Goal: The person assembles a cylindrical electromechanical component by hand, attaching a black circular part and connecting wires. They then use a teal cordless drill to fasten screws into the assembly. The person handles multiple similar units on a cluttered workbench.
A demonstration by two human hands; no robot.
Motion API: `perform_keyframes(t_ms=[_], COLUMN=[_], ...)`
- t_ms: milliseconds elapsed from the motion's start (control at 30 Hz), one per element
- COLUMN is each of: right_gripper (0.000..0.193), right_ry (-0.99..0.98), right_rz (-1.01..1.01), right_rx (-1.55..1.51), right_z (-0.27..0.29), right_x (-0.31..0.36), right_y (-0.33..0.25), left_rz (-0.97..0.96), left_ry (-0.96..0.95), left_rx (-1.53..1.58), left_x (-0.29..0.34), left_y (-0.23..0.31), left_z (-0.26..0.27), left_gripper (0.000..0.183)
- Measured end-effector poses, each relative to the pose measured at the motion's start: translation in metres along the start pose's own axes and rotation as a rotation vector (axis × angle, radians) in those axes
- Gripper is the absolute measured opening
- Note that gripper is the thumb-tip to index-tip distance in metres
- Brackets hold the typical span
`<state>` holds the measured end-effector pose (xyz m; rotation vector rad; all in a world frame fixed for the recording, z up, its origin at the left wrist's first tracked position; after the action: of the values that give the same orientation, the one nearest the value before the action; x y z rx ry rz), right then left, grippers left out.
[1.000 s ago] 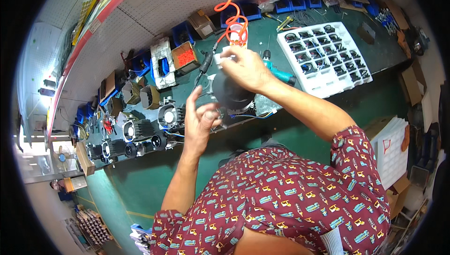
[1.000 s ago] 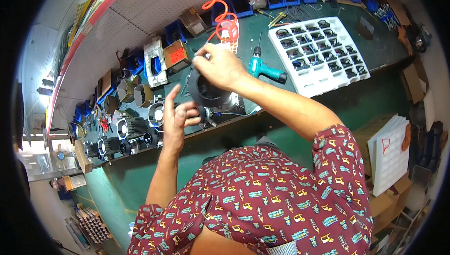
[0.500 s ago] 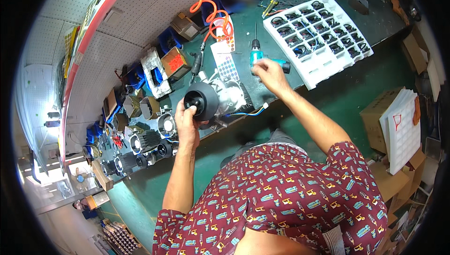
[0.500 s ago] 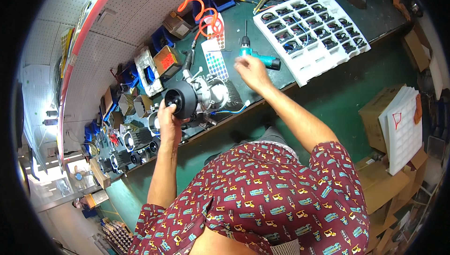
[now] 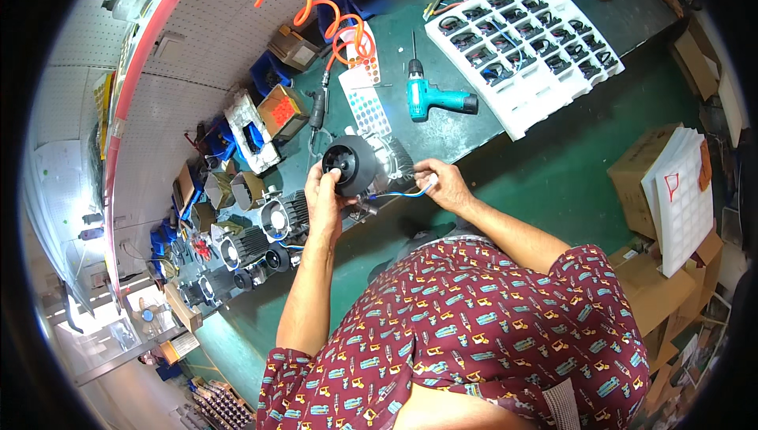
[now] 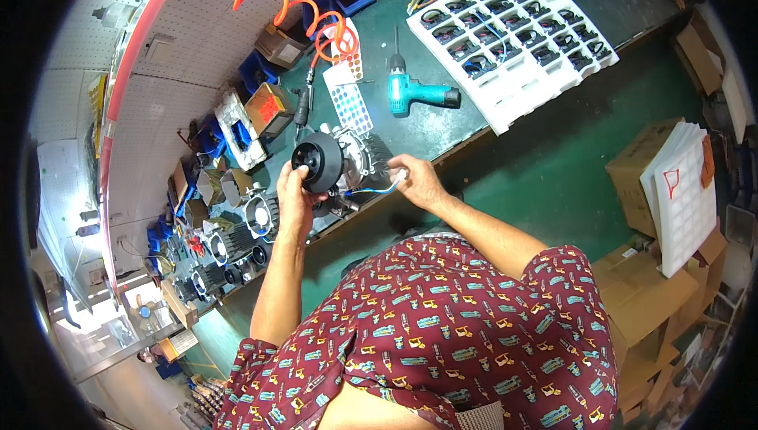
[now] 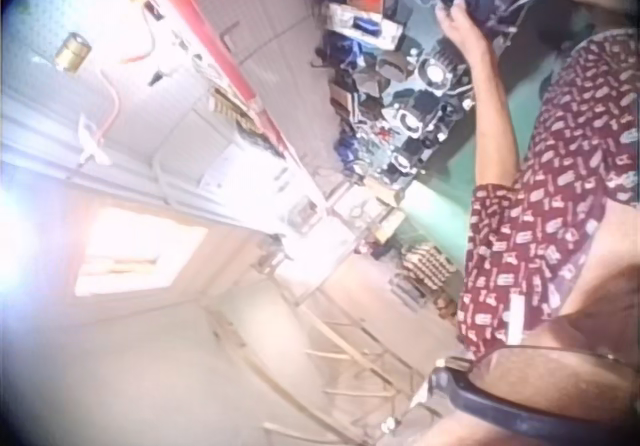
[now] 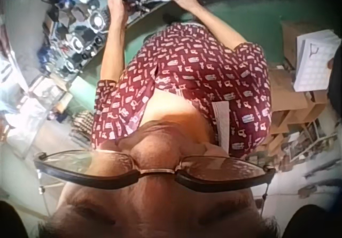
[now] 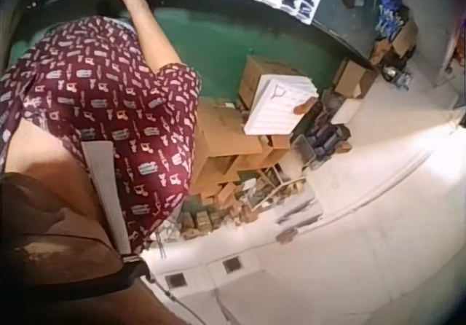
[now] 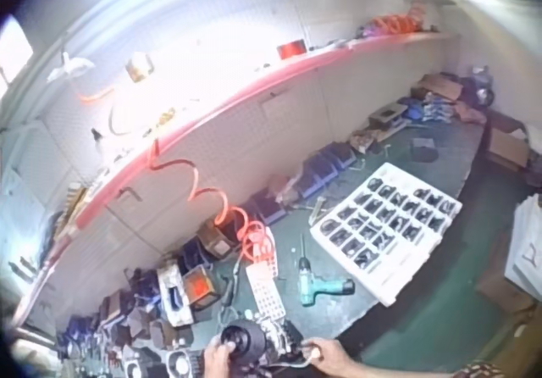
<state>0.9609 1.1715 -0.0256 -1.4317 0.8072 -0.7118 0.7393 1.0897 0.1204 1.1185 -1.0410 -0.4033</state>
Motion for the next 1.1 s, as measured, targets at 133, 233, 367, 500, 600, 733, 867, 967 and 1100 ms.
perform_keyframes(t_ms=[133,233,367,500,600,733,867,967,1100], right_gripper=[0.033,0.035,0.034,0.029,0.024,0.018,0.018,0.018,0.019], right_ry=[-0.065,-0.068,-0.006,0.032,0.029,0.037,0.067,0.044,0.067], right_rz=[-0.015,-0.003,0.029,0.087,0.134,0.181,0.204,0.156,0.135], right_rx=[0.065,0.131,0.233,0.278,0.344,0.369,0.352,0.341,0.344], right_z=[-0.011,-0.018,-0.022,-0.022,-0.023,-0.023,-0.024,-0.025,-0.024], right_x=[-0.007,-0.011,-0.011,-0.013,-0.014,-0.013,-0.01,-0.01,-0.01], right_y=[-0.007,-0.018,-0.027,-0.033,-0.04,-0.043,-0.04,-0.039,-0.044], left_rz=[0.012,0.025,0.024,0.016,0.02,0.019,0.013,0.021,0.026], left_ry=[0.04,0.027,0.03,0.027,0.025,0.006,0.005,0.02,0.019], left_rx=[-0.014,-0.007,0.018,0.032,0.033,-0.012,-0.017,-0.008,0.008], left_x=[-0.003,-0.006,-0.004,-0.003,-0.002,-0.003,-0.001,-0.002,-0.002], left_y=[-0.005,-0.01,-0.015,-0.012,-0.011,-0.014,-0.012,-0.016,-0.02], left_z=[-0.001,0.0,-0.003,-0.005,-0.005,-0.003,-0.004,-0.005,-0.005], left_gripper=[0.039,0.039,0.04,0.044,0.044,0.04,0.04,0.041,0.046])
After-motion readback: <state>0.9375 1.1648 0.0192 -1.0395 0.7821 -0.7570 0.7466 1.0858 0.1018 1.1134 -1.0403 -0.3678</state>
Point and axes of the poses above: each hand's wrist, its own x-axis away from the middle knuckle, its own z-axis out of the back of the hand, y = z × x, the point moved 6 cm from there along -x, towards the middle knuckle, and after that the axes turned 6 degrees about z, right-handed, at the moved point
